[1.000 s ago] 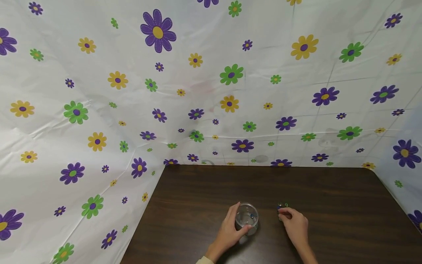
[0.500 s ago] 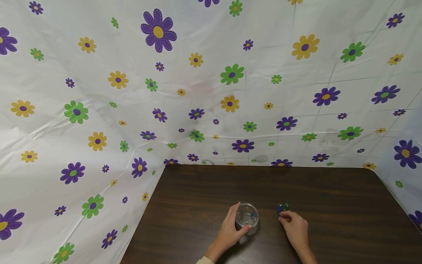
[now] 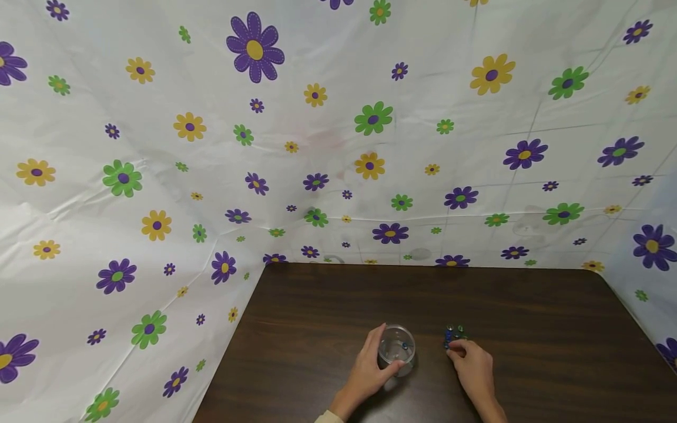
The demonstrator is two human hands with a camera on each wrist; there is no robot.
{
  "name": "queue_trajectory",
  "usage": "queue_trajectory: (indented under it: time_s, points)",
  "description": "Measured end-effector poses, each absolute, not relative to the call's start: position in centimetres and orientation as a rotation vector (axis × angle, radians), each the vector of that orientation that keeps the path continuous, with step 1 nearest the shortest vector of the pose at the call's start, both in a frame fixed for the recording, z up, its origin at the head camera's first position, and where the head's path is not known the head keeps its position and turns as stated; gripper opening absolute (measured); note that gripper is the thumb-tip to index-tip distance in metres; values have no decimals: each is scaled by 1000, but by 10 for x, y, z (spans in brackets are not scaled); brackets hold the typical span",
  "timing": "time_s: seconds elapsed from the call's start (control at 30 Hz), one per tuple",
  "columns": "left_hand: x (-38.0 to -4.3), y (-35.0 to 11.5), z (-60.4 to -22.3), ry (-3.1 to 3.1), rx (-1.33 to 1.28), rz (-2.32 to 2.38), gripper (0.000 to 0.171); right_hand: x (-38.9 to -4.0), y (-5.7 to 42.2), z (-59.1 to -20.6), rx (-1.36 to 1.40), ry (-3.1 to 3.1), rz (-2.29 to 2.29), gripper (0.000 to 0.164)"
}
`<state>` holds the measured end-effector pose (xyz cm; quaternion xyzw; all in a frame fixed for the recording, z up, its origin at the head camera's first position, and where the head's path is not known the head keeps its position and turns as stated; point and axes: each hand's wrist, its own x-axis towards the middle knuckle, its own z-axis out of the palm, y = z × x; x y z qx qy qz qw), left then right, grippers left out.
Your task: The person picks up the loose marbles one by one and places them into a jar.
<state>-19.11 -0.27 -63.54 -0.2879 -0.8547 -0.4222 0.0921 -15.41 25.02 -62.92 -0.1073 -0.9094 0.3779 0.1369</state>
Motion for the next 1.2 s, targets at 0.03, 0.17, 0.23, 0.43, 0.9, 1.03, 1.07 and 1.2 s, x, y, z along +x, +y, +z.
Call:
queue_trajectory:
  time_s: [0.03, 0.17, 0.23, 0.43, 0.9, 1.03, 1.07, 1.2]
  points:
    - [-191, -3, -635, -2538, -856, -1252, 82, -154, 250, -629, -308, -2633, 1090, 14]
    - [-190, -3, -635, -2542, -857, -1244, 81, -154, 250, -629, -292, -2649, 1084, 12]
    - [-190, -3, -635, -2541, -857, -1242, 81, -155, 250, -629, -292, -2669, 1084, 11]
    - [-190, -2, -635, -2531, -861, -1232, 82, -156, 251, -630, -295, -2726, 1093, 10]
    - [-189, -2, -635, -2567, -853, -1243, 81, -154, 250, -629, -226, -2724, 1036, 7]
    - [-189, -3, -634, -2569, -846, -1243, 81, -153, 250, -628, -225, -2700, 1012, 7]
    - [-189, -3, -634, -2567, -845, -1245, 81, -153, 250, -628, -232, -2693, 1007, 7]
    - [-189, -3, -633, -2562, -842, -1251, 81, -153, 250, -627, -254, -2663, 999, 8]
